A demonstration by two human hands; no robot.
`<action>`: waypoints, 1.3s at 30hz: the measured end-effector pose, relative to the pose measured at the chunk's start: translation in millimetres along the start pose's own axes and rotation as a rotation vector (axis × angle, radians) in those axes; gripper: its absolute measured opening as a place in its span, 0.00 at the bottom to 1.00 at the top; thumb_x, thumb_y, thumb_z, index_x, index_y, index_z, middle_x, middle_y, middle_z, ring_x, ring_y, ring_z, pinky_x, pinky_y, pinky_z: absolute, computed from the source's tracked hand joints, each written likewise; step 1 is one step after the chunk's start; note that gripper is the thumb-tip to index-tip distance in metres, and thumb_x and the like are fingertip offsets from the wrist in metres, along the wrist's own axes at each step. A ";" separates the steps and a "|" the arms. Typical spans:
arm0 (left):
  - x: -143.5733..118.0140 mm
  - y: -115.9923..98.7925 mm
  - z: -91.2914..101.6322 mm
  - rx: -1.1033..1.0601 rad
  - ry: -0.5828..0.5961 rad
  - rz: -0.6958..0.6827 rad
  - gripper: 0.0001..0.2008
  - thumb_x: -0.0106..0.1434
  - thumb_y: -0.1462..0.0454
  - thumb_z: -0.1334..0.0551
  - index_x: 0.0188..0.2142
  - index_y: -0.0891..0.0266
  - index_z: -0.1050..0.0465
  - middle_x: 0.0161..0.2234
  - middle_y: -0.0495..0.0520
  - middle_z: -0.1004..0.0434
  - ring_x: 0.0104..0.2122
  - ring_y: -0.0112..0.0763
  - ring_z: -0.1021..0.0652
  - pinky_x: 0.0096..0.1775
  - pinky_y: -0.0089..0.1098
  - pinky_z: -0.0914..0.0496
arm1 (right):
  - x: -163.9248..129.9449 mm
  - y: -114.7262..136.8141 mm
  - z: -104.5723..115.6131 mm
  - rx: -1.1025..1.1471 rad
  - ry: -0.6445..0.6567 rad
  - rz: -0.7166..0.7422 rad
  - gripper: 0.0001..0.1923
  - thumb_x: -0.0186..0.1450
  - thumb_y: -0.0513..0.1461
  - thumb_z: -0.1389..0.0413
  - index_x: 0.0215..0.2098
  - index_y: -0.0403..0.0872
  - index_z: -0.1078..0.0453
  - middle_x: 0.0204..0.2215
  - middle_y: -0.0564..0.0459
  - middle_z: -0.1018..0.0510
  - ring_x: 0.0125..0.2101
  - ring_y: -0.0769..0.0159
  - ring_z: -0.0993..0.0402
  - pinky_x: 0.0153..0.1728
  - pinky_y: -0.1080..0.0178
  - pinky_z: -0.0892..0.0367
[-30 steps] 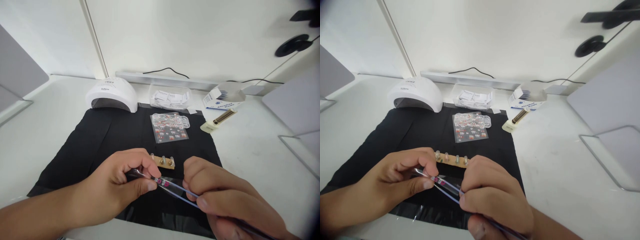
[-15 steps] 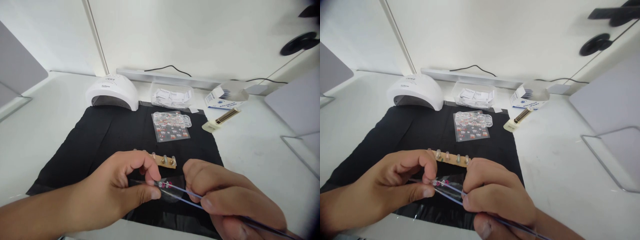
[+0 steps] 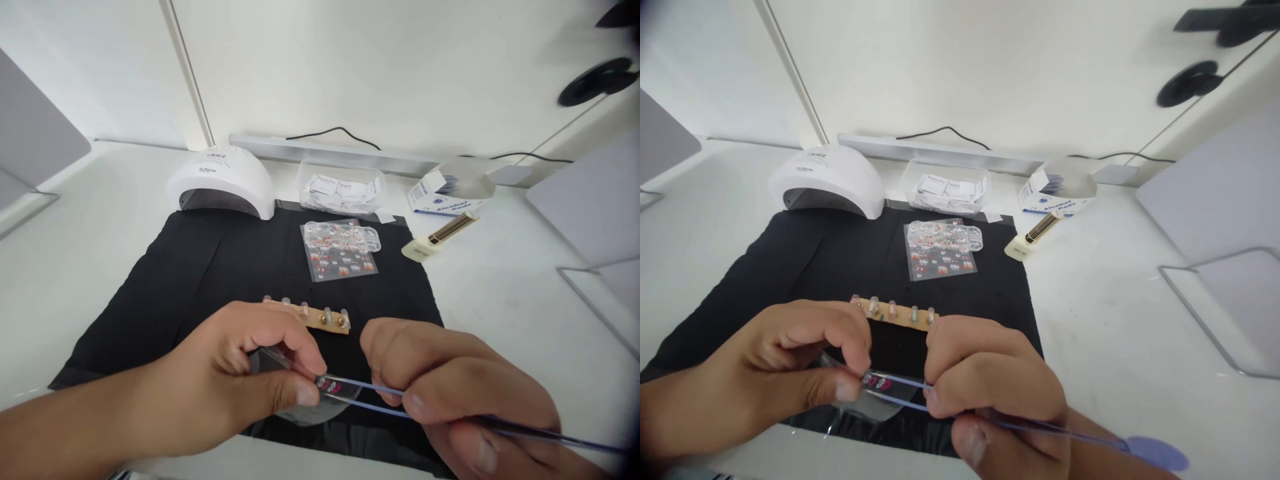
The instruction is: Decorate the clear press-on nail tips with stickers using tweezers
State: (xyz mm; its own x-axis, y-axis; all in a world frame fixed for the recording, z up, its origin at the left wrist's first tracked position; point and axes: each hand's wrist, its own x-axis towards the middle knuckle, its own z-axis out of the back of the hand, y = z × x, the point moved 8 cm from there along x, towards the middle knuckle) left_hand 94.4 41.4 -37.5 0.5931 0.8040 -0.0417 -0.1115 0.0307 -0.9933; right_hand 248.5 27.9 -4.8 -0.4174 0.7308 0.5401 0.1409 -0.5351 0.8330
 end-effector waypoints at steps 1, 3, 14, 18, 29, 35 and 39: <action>-0.3 1.7 -0.4 -0.021 0.003 0.014 0.04 0.62 0.65 0.32 0.31 0.63 0.23 0.27 0.51 0.25 0.27 0.26 0.28 0.28 0.26 0.33 | 0.2 0.4 -0.4 -0.004 0.018 -0.003 0.10 0.68 0.43 0.47 0.42 0.52 0.24 0.22 0.51 0.27 0.22 0.63 0.31 0.25 0.58 0.32; -0.8 5.3 -0.7 -0.067 0.001 0.049 0.04 0.62 0.65 0.32 0.32 0.63 0.23 0.27 0.50 0.25 0.27 0.26 0.28 0.28 0.25 0.33 | -0.1 1.9 -1.1 -0.017 0.055 -0.009 0.10 0.69 0.42 0.48 0.42 0.52 0.24 0.23 0.50 0.27 0.22 0.63 0.31 0.25 0.57 0.32; -3.8 12.2 -12.1 -0.288 0.096 0.202 0.03 0.60 0.68 0.32 0.33 0.62 0.25 0.27 0.48 0.24 0.26 0.23 0.28 0.28 0.22 0.31 | -1.3 7.6 -1.4 -0.078 0.131 -0.025 0.11 0.71 0.42 0.49 0.45 0.54 0.26 0.25 0.49 0.25 0.24 0.62 0.27 0.28 0.56 0.29; -2.3 10.9 -12.8 -0.291 0.108 0.210 0.03 0.60 0.67 0.32 0.33 0.62 0.25 0.28 0.49 0.23 0.26 0.24 0.27 0.28 0.23 0.31 | -0.6 6.2 -3.7 -0.048 0.156 -0.031 0.11 0.71 0.41 0.49 0.45 0.52 0.26 0.26 0.48 0.25 0.25 0.62 0.27 0.28 0.57 0.30; -2.8 12.3 -15.2 -0.350 0.154 0.251 0.05 0.60 0.66 0.31 0.34 0.65 0.27 0.28 0.48 0.25 0.26 0.21 0.29 0.27 0.20 0.34 | -5.6 5.7 2.8 -0.056 -0.046 0.029 0.15 0.71 0.44 0.48 0.30 0.47 0.29 0.20 0.54 0.27 0.19 0.68 0.31 0.23 0.60 0.31; -4.0 11.0 -16.6 -0.371 0.169 0.167 0.04 0.61 0.67 0.31 0.35 0.64 0.24 0.29 0.50 0.21 0.28 0.22 0.25 0.29 0.21 0.31 | 1.8 11.1 -1.9 -0.096 0.023 0.028 0.14 0.69 0.44 0.45 0.29 0.46 0.31 0.20 0.54 0.25 0.19 0.70 0.30 0.24 0.62 0.32; -5.1 14.6 -17.6 -0.397 0.172 0.177 0.04 0.62 0.67 0.31 0.35 0.64 0.24 0.30 0.50 0.20 0.29 0.22 0.23 0.30 0.20 0.30 | 5.1 13.4 -3.6 -0.095 0.018 0.032 0.15 0.69 0.44 0.44 0.27 0.45 0.32 0.19 0.55 0.25 0.19 0.71 0.29 0.23 0.64 0.32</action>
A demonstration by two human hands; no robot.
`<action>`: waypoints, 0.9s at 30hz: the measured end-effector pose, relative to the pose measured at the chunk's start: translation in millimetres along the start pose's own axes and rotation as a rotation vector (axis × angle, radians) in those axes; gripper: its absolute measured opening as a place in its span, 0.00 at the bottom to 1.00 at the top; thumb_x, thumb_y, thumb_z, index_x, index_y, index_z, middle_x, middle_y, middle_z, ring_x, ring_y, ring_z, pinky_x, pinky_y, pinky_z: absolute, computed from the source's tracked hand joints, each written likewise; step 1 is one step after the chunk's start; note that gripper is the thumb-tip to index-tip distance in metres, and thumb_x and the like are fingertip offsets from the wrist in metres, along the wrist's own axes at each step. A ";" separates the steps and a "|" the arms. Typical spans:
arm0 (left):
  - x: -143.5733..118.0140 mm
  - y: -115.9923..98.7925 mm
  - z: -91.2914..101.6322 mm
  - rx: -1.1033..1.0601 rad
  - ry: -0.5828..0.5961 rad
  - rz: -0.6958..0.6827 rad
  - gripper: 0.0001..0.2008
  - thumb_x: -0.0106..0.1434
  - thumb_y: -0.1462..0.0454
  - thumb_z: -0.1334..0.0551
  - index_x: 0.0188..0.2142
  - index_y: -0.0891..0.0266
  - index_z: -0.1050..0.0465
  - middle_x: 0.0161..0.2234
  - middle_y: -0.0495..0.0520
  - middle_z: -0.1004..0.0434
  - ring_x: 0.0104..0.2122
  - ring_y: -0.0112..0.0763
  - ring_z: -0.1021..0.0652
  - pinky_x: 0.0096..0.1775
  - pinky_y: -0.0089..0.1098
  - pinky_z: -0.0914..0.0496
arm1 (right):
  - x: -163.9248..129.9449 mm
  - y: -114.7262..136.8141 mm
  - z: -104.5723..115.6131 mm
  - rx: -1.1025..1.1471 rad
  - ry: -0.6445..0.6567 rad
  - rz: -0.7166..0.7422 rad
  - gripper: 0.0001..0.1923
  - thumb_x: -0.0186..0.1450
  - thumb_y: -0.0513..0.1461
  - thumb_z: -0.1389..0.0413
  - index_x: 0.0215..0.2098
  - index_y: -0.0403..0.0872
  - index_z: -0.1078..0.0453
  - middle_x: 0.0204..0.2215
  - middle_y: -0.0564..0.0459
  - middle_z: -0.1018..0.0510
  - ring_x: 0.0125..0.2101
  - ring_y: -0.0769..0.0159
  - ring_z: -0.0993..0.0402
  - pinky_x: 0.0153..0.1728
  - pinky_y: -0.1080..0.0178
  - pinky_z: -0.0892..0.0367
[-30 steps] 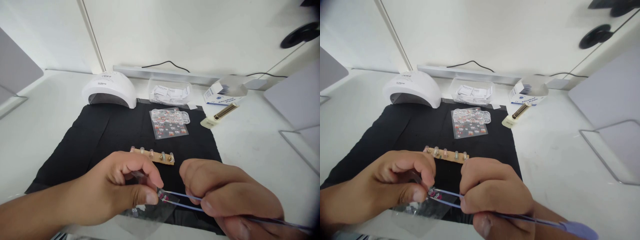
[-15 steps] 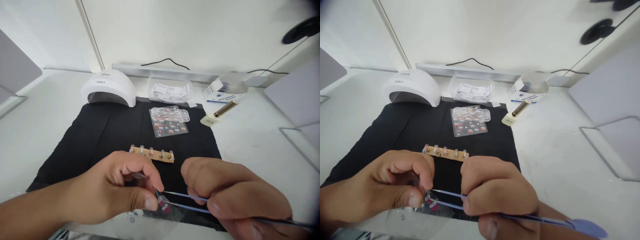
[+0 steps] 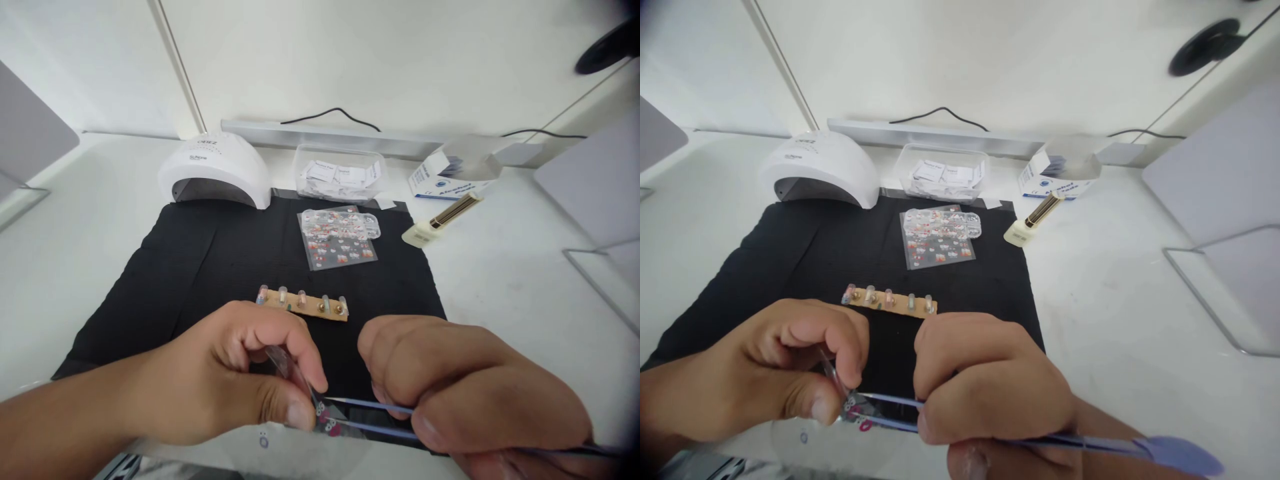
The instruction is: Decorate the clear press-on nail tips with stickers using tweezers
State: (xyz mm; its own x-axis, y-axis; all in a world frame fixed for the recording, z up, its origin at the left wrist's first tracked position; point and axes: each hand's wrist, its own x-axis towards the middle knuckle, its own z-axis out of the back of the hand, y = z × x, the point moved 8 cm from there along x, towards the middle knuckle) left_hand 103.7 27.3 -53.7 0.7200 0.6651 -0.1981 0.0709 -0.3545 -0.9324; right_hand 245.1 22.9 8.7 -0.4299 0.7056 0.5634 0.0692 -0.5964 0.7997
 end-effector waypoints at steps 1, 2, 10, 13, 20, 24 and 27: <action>0.2 0.6 0.1 -0.009 0.000 0.004 0.04 0.62 0.67 0.31 0.35 0.64 0.24 0.30 0.50 0.20 0.29 0.22 0.23 0.31 0.20 0.29 | 0.8 0.1 -0.2 0.000 0.001 0.001 0.15 0.69 0.43 0.44 0.27 0.45 0.32 0.19 0.55 0.25 0.18 0.71 0.29 0.22 0.64 0.33; 0.5 0.8 -0.1 -0.017 0.004 0.006 0.04 0.61 0.67 0.30 0.35 0.64 0.24 0.30 0.50 0.20 0.29 0.22 0.23 0.31 0.20 0.29 | 1.6 0.1 -0.3 -0.003 -0.001 0.001 0.15 0.69 0.43 0.44 0.26 0.45 0.32 0.18 0.55 0.25 0.18 0.71 0.29 0.22 0.64 0.33; 1.3 1.8 1.0 0.009 0.003 0.046 0.04 0.60 0.66 0.29 0.34 0.63 0.22 0.29 0.49 0.20 0.28 0.23 0.23 0.30 0.22 0.29 | -1.0 -3.4 1.6 0.028 -0.037 -0.019 0.18 0.72 0.45 0.49 0.26 0.45 0.32 0.19 0.55 0.25 0.18 0.71 0.28 0.22 0.64 0.32; 1.1 1.1 0.7 0.041 0.005 0.047 0.04 0.59 0.66 0.29 0.34 0.63 0.22 0.29 0.49 0.21 0.28 0.24 0.23 0.29 0.23 0.30 | -5.1 -5.7 2.2 0.053 -0.004 -0.046 0.17 0.72 0.45 0.50 0.28 0.46 0.31 0.21 0.54 0.25 0.20 0.70 0.27 0.23 0.63 0.31; -0.2 -0.2 -2.4 0.064 0.012 0.068 0.03 0.59 0.67 0.29 0.33 0.64 0.21 0.29 0.51 0.20 0.28 0.24 0.23 0.29 0.23 0.30 | -20.6 -22.6 -1.2 0.273 0.009 -0.168 0.12 0.72 0.44 0.50 0.37 0.50 0.27 0.27 0.54 0.26 0.26 0.68 0.27 0.28 0.61 0.30; 1.2 -3.3 -2.1 0.085 0.021 0.033 0.03 0.59 0.68 0.29 0.33 0.64 0.21 0.28 0.50 0.21 0.27 0.24 0.23 0.30 0.23 0.30 | -16.4 -27.0 -9.4 0.452 0.026 -0.128 0.10 0.69 0.43 0.47 0.36 0.48 0.26 0.26 0.54 0.28 0.24 0.69 0.30 0.25 0.62 0.34; 1.5 -3.4 -1.9 0.087 0.024 0.015 0.04 0.59 0.67 0.29 0.33 0.64 0.21 0.29 0.51 0.20 0.28 0.25 0.23 0.30 0.23 0.29 | -13.8 -28.1 -9.3 0.493 0.038 -0.121 0.10 0.68 0.43 0.46 0.36 0.47 0.26 0.26 0.54 0.28 0.24 0.69 0.31 0.25 0.64 0.35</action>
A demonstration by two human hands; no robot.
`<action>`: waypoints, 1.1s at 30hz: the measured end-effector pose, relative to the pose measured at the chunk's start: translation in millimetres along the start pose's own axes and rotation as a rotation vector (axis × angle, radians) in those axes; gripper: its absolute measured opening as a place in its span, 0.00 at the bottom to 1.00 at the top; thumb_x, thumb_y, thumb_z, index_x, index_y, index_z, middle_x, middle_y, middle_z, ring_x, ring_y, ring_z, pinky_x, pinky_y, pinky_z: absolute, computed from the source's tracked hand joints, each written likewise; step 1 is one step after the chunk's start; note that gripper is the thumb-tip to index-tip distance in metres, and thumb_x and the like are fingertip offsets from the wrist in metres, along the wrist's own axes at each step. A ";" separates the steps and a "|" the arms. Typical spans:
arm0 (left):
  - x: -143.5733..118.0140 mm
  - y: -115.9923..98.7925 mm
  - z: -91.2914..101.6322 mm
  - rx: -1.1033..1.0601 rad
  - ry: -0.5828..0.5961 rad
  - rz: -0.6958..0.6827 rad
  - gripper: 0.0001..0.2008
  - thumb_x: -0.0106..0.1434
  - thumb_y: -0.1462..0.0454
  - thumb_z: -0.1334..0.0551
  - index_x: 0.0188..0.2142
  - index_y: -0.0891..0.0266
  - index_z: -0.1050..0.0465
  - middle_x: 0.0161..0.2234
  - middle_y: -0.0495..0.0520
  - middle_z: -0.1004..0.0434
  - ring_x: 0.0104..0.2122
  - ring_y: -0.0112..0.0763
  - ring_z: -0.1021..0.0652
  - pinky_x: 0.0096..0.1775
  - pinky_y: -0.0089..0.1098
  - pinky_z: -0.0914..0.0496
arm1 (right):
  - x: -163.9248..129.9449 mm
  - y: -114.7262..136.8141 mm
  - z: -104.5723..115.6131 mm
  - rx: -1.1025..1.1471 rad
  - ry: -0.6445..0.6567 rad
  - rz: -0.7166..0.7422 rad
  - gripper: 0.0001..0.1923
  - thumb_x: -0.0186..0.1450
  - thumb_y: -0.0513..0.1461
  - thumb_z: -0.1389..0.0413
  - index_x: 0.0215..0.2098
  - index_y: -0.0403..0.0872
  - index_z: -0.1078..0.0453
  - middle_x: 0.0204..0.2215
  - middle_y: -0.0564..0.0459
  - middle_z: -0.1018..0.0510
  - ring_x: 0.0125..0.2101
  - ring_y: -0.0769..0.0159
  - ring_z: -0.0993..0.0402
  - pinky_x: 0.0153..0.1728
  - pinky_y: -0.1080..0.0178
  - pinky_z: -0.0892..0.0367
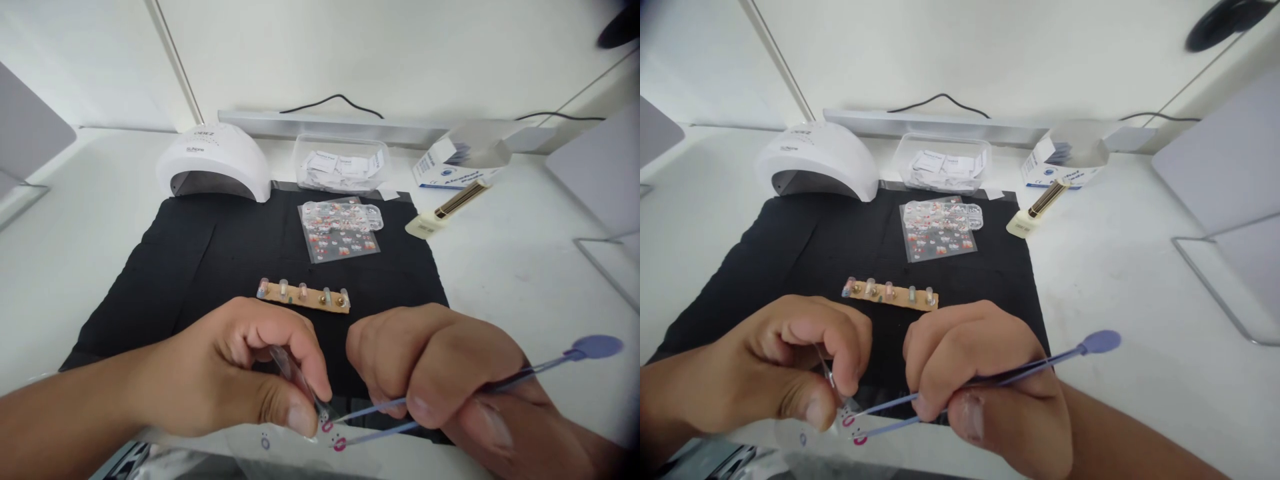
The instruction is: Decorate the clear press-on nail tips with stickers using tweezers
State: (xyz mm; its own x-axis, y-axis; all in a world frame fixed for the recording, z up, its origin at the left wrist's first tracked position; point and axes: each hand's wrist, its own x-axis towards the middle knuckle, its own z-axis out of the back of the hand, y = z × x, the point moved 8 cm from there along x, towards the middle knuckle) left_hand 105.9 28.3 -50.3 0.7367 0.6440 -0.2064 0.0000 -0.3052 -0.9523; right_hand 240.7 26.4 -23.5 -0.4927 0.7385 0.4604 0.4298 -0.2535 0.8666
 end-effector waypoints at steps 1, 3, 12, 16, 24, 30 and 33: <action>-0.1 0.3 -0.2 0.002 0.001 -0.002 0.04 0.59 0.66 0.29 0.33 0.64 0.21 0.29 0.51 0.20 0.28 0.25 0.23 0.30 0.24 0.29 | -0.3 -0.3 0.8 -0.014 0.008 -0.020 0.10 0.69 0.43 0.47 0.36 0.47 0.25 0.26 0.53 0.27 0.25 0.69 0.30 0.25 0.63 0.34; -0.5 0.6 -1.0 0.003 0.005 -0.006 0.05 0.59 0.65 0.29 0.33 0.65 0.21 0.28 0.52 0.20 0.27 0.25 0.23 0.29 0.24 0.29 | -2.2 0.9 3.9 -0.069 0.014 -0.056 0.12 0.71 0.43 0.48 0.37 0.48 0.25 0.27 0.53 0.26 0.26 0.68 0.28 0.27 0.62 0.32; 1.1 -2.0 -3.6 0.020 0.025 -0.019 0.04 0.59 0.66 0.29 0.32 0.65 0.21 0.28 0.52 0.21 0.28 0.26 0.23 0.30 0.24 0.29 | -8.6 6.6 7.5 -0.167 0.045 -0.099 0.12 0.72 0.43 0.50 0.38 0.49 0.26 0.29 0.53 0.25 0.28 0.67 0.25 0.30 0.60 0.29; 0.3 -2.2 -4.0 0.040 0.035 -0.013 0.04 0.59 0.66 0.29 0.32 0.65 0.21 0.28 0.51 0.22 0.27 0.25 0.24 0.30 0.24 0.29 | -6.2 4.0 4.2 -0.161 0.050 -0.103 0.13 0.72 0.43 0.49 0.37 0.48 0.26 0.29 0.53 0.25 0.27 0.68 0.26 0.29 0.61 0.30; 2.3 -2.2 -3.4 0.037 0.029 -0.038 0.04 0.58 0.67 0.29 0.32 0.65 0.21 0.28 0.51 0.22 0.28 0.25 0.24 0.30 0.24 0.29 | -6.4 -1.2 3.2 -0.025 0.012 -0.118 0.14 0.72 0.43 0.49 0.36 0.47 0.24 0.28 0.54 0.25 0.27 0.68 0.28 0.29 0.62 0.32; 3.1 -5.0 -6.1 0.039 0.053 -0.039 0.02 0.58 0.68 0.29 0.32 0.64 0.21 0.29 0.51 0.23 0.28 0.24 0.24 0.32 0.23 0.29 | -1.7 -4.1 3.4 0.059 -0.020 -0.122 0.15 0.71 0.43 0.48 0.33 0.46 0.23 0.26 0.53 0.26 0.26 0.68 0.29 0.28 0.63 0.33; 2.0 -4.8 -5.9 0.041 0.050 -0.032 0.02 0.59 0.68 0.30 0.32 0.64 0.21 0.29 0.51 0.23 0.28 0.24 0.24 0.32 0.24 0.29 | -2.3 -6.1 1.9 0.092 -0.031 -0.126 0.13 0.71 0.43 0.46 0.34 0.46 0.23 0.26 0.53 0.25 0.26 0.68 0.29 0.28 0.63 0.34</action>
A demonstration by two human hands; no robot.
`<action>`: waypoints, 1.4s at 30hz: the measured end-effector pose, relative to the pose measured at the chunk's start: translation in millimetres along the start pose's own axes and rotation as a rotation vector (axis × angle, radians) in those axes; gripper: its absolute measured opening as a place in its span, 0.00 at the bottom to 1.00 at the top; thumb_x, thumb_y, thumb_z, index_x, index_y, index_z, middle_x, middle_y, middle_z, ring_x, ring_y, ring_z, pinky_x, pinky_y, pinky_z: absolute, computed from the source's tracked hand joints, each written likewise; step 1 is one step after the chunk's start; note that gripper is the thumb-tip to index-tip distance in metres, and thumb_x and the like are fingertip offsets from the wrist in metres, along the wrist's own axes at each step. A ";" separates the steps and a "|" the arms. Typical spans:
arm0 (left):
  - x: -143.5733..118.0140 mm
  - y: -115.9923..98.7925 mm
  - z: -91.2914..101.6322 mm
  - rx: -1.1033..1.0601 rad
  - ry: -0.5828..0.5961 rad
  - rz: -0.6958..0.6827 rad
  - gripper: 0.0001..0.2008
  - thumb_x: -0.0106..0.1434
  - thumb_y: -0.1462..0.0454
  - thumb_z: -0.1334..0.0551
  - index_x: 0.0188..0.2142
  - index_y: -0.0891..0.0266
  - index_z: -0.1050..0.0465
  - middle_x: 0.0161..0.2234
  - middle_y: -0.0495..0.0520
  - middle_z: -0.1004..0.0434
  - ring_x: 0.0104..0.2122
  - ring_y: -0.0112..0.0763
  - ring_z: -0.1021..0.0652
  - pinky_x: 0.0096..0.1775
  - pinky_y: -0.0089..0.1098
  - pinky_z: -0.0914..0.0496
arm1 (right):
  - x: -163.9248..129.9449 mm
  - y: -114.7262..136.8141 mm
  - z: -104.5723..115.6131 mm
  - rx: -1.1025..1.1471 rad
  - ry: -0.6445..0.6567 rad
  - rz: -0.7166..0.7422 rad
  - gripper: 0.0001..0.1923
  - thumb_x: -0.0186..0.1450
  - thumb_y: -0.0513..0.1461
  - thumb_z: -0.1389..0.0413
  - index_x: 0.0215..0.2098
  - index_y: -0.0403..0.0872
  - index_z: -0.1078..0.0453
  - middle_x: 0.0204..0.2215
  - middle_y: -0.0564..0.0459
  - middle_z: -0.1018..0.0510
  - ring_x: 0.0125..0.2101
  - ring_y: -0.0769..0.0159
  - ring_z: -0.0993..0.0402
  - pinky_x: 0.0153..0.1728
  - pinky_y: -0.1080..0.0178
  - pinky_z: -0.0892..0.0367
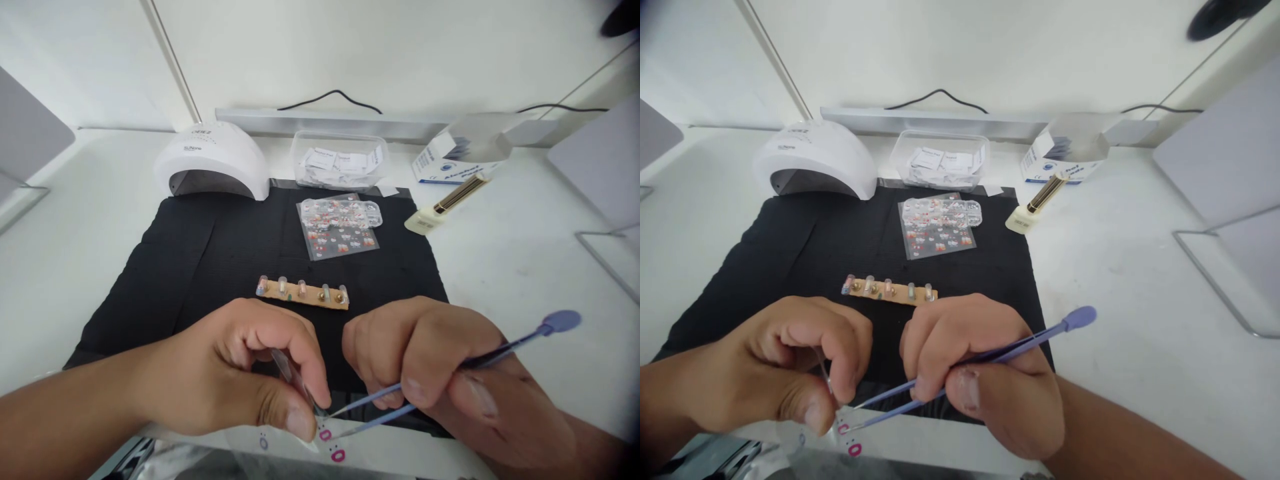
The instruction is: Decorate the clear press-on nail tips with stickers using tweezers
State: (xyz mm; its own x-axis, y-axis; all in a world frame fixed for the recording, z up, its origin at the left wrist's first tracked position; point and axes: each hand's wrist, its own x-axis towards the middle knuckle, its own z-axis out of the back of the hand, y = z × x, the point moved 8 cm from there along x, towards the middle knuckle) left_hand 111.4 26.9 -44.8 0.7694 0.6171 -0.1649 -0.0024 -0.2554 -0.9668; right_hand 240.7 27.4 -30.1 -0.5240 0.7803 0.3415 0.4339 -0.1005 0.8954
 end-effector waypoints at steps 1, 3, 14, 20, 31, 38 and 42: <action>-0.3 0.2 0.1 -0.001 -0.002 0.002 0.02 0.58 0.68 0.29 0.32 0.64 0.21 0.29 0.51 0.23 0.28 0.24 0.24 0.31 0.24 0.29 | -0.7 -0.7 -0.6 0.010 0.002 -0.002 0.12 0.71 0.42 0.46 0.35 0.47 0.23 0.27 0.53 0.25 0.26 0.68 0.29 0.28 0.63 0.33; -0.5 0.6 0.0 -0.001 -0.002 0.004 0.02 0.58 0.68 0.29 0.31 0.65 0.21 0.29 0.51 0.23 0.28 0.25 0.24 0.31 0.24 0.29 | -2.4 -1.8 -1.0 0.023 0.006 -0.006 0.12 0.71 0.43 0.46 0.35 0.47 0.23 0.27 0.53 0.25 0.26 0.68 0.29 0.29 0.63 0.33; 0.5 2.3 1.1 0.030 0.010 0.001 0.04 0.59 0.66 0.29 0.32 0.65 0.20 0.29 0.52 0.22 0.28 0.26 0.24 0.31 0.25 0.29 | -4.6 8.8 2.2 -0.199 0.062 0.024 0.13 0.72 0.43 0.50 0.38 0.48 0.25 0.29 0.53 0.25 0.28 0.67 0.26 0.30 0.61 0.30; 1.4 0.5 -0.5 0.031 0.019 -0.016 0.03 0.58 0.67 0.29 0.32 0.65 0.20 0.29 0.52 0.23 0.28 0.26 0.24 0.32 0.24 0.28 | -10.0 9.5 2.3 -0.227 -0.050 0.019 0.14 0.72 0.44 0.49 0.35 0.49 0.25 0.27 0.54 0.26 0.27 0.68 0.27 0.30 0.62 0.30; 1.2 0.1 -0.7 0.011 0.031 -0.022 0.02 0.59 0.67 0.29 0.32 0.64 0.20 0.29 0.51 0.23 0.28 0.24 0.25 0.32 0.24 0.29 | -2.3 1.2 -1.7 -0.088 0.050 -0.026 0.14 0.72 0.42 0.48 0.33 0.46 0.24 0.27 0.53 0.25 0.27 0.68 0.28 0.29 0.62 0.31; 0.9 0.8 -1.5 0.019 0.038 -0.033 0.02 0.60 0.67 0.30 0.33 0.64 0.20 0.29 0.51 0.24 0.28 0.24 0.25 0.32 0.24 0.29 | -1.3 -9.3 -0.3 0.083 -0.016 -0.038 0.13 0.70 0.42 0.45 0.31 0.45 0.24 0.26 0.53 0.25 0.26 0.68 0.28 0.29 0.62 0.34; 1.3 -0.3 -1.9 0.021 0.036 -0.045 0.02 0.59 0.68 0.30 0.33 0.65 0.20 0.29 0.51 0.23 0.28 0.25 0.25 0.32 0.24 0.29 | 1.9 -12.7 -0.3 0.160 -0.072 -0.026 0.12 0.66 0.42 0.43 0.26 0.45 0.26 0.23 0.53 0.26 0.24 0.70 0.30 0.26 0.64 0.38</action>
State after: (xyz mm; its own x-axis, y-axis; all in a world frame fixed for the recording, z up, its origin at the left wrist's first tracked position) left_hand 113.6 26.5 -44.4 0.7918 0.6000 -0.1144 0.0198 -0.2124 -0.9770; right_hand 233.9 30.0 -40.8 -0.4851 0.8240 0.2927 0.5348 0.0148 0.8448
